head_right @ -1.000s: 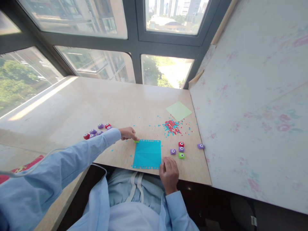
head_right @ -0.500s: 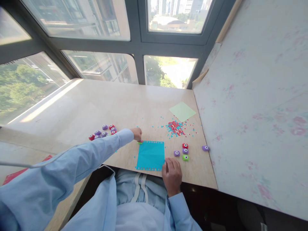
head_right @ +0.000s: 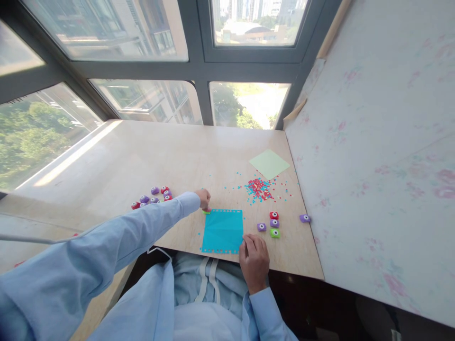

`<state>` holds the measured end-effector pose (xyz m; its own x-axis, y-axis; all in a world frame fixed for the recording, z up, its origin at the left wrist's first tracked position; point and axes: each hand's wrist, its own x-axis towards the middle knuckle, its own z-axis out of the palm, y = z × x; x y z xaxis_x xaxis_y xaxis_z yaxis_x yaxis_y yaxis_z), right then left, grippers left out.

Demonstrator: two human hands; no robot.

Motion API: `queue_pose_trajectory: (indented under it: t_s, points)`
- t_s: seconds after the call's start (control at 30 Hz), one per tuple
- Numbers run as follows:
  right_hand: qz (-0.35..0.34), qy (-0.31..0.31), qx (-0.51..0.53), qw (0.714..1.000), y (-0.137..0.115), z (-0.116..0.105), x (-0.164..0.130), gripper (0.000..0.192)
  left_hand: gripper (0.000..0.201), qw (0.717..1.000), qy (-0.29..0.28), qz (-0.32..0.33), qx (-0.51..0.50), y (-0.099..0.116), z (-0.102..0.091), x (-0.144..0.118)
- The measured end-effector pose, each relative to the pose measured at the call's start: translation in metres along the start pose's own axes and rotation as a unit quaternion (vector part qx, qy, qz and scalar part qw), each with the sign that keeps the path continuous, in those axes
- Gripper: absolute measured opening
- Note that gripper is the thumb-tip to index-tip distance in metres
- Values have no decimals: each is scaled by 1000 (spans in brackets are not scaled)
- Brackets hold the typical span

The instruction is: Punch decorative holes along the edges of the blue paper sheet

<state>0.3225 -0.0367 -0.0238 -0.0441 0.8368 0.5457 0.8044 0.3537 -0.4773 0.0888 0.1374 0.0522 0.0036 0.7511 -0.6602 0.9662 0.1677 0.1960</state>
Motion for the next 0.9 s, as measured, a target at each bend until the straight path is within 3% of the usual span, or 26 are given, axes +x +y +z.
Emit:
queue_pose_trajectory:
  t_s: [0.37,0.57,0.7,0.8,0.9]
  points:
    - [-17,-12,4,1000,7,0,-6,20,41,999,35,4,-34,-5,3,2]
    - [2,10,-2,1000,9,3,-15,28,45,991,54,27,-116,-33,12,-12]
    - [-21,5,-49,999,7,6,-20,36,52,978,63,23,-198,-52,24,-24]
    - [-32,-7,-50,998,7,6,-21,37,51,962,105,21,-253,-59,31,-30]
    - [-37,-18,-50,998,9,4,-20,38,57,933,211,52,-288,-61,37,-35]
